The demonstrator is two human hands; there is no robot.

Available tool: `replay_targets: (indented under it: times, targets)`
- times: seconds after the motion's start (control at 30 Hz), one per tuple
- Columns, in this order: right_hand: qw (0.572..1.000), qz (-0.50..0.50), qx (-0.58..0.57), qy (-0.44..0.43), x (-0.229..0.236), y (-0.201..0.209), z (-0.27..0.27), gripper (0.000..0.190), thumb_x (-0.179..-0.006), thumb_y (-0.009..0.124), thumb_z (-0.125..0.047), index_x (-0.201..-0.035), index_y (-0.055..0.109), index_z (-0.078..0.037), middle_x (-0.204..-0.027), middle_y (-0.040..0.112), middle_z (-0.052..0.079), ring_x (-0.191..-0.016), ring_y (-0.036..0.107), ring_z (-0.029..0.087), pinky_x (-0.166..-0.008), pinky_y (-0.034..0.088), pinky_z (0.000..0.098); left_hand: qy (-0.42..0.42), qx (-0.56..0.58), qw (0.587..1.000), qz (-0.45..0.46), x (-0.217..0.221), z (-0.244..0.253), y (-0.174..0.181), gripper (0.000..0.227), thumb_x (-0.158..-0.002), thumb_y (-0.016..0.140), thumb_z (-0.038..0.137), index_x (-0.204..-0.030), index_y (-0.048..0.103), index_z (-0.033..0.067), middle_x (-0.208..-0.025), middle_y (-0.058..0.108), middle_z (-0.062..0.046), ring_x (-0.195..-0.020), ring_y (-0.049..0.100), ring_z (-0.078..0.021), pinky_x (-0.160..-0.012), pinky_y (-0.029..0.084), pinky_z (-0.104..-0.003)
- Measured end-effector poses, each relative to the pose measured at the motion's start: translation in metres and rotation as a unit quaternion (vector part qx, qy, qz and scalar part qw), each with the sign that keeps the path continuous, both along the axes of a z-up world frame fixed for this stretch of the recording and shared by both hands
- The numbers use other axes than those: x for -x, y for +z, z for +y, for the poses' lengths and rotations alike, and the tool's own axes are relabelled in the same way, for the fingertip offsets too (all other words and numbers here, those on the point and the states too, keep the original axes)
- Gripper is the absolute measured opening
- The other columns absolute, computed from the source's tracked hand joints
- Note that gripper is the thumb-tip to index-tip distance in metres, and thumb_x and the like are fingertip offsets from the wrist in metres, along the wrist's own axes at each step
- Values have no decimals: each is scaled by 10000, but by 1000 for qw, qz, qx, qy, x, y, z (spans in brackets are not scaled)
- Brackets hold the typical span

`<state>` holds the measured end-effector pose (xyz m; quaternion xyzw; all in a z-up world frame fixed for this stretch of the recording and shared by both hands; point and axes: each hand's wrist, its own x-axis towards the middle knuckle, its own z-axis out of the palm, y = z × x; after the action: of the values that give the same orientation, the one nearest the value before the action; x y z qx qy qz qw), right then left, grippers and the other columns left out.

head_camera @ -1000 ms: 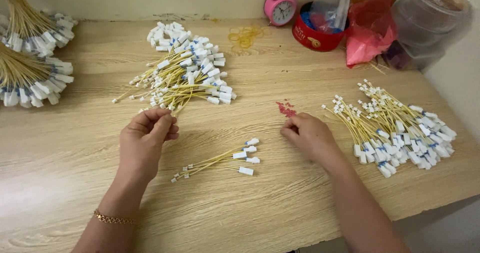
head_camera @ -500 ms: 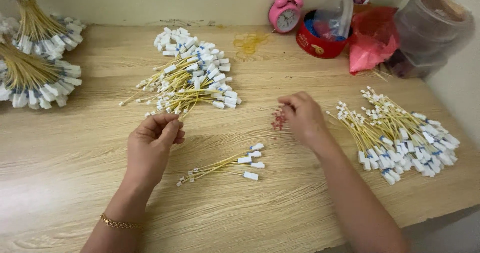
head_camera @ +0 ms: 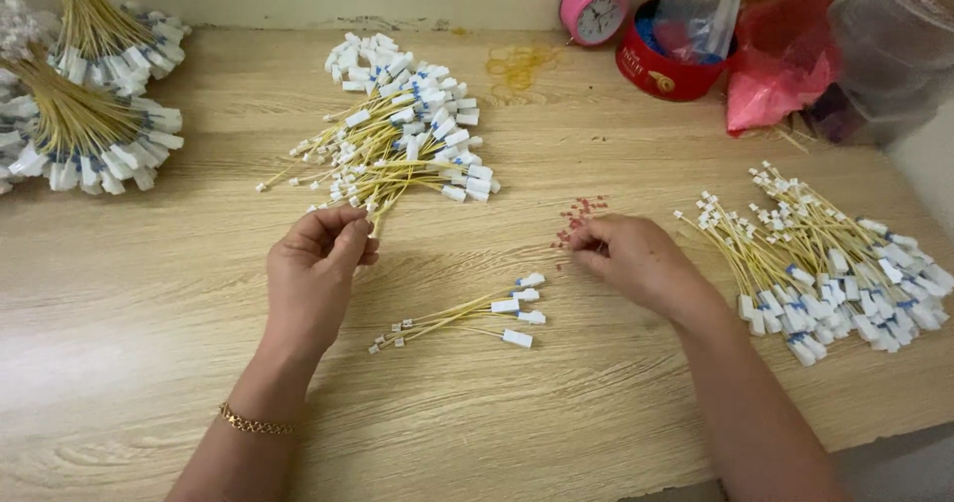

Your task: Assembling small electrical cable harnesses by attaching small components to wire connectors.

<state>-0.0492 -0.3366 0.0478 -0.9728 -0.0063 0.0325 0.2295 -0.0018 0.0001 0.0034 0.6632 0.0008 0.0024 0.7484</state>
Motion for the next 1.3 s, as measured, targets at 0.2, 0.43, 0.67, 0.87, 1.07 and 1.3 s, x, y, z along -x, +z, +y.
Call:
replay_targets:
  times: [0.2, 0.43, 0.67, 0.87, 1.07, 1.3]
  targets:
    - [994, 93, 32, -43, 7, 8, 25, 229, -842, 761, -333, -977, 777, -149, -960, 788, 33, -869, 731, 194, -824, 558, 373, 15, 0, 1000, -15, -1, -2, -3, 106, -988, 658, 81, -1052, 697, 6, -912, 722, -48, -788, 687, -106, -727, 606, -258]
    - [991, 29, 133, 15, -2, -15, 17, 242, -904, 700, -341, -924, 720, -102, -925, 755, 78, -875, 708, 259, -808, 547, 423, 22, 5, 1000, -10, -7, -3, -17, 95, -967, 672, 75, -1028, 701, 9, -872, 728, -42, -755, 677, -96, -695, 604, -248]
    - [999, -19, 21, 22, -18, -17, 21, 175, -890, 732, -249, -931, 737, -79, -847, 750, 73, -761, 714, 220, -755, 583, 355, 31, -4, 999, -42, -10, -4, -23, 97, -975, 662, 74, -1022, 708, 3, -832, 705, -41, -742, 649, -102, -668, 563, -248]
    - [931, 45, -362, 25, -44, -4, 75, 133, -920, 707, -113, -993, 730, -4, -835, 741, 69, -760, 722, 160, -680, 603, 295, 66, 15, 996, -64, -17, 9, -13, 109, -964, 661, 70, -1044, 718, 21, -864, 723, -26, -775, 675, -86, -715, 582, -233]
    - [883, 26, -459, 94, -46, 24, 133, 176, -922, 671, -89, -1075, 727, -24, -905, 764, 57, -819, 734, 130, -764, 622, 285, 137, 60, 976, -159, -21, 22, -8, 91, -967, 692, 24, -1054, 690, -1, -894, 692, -39, -791, 633, -84, -702, 554, -241]
    - [861, 34, -501, 82, -52, 8, 130, 151, -940, 672, -83, -1053, 709, 11, -891, 747, 87, -816, 743, 165, -735, 623, 315, 140, 116, 973, -143, -14, 16, 7, 119, -958, 674, 9, -1073, 701, 3, -887, 699, -35, -773, 635, -85, -703, 557, -236]
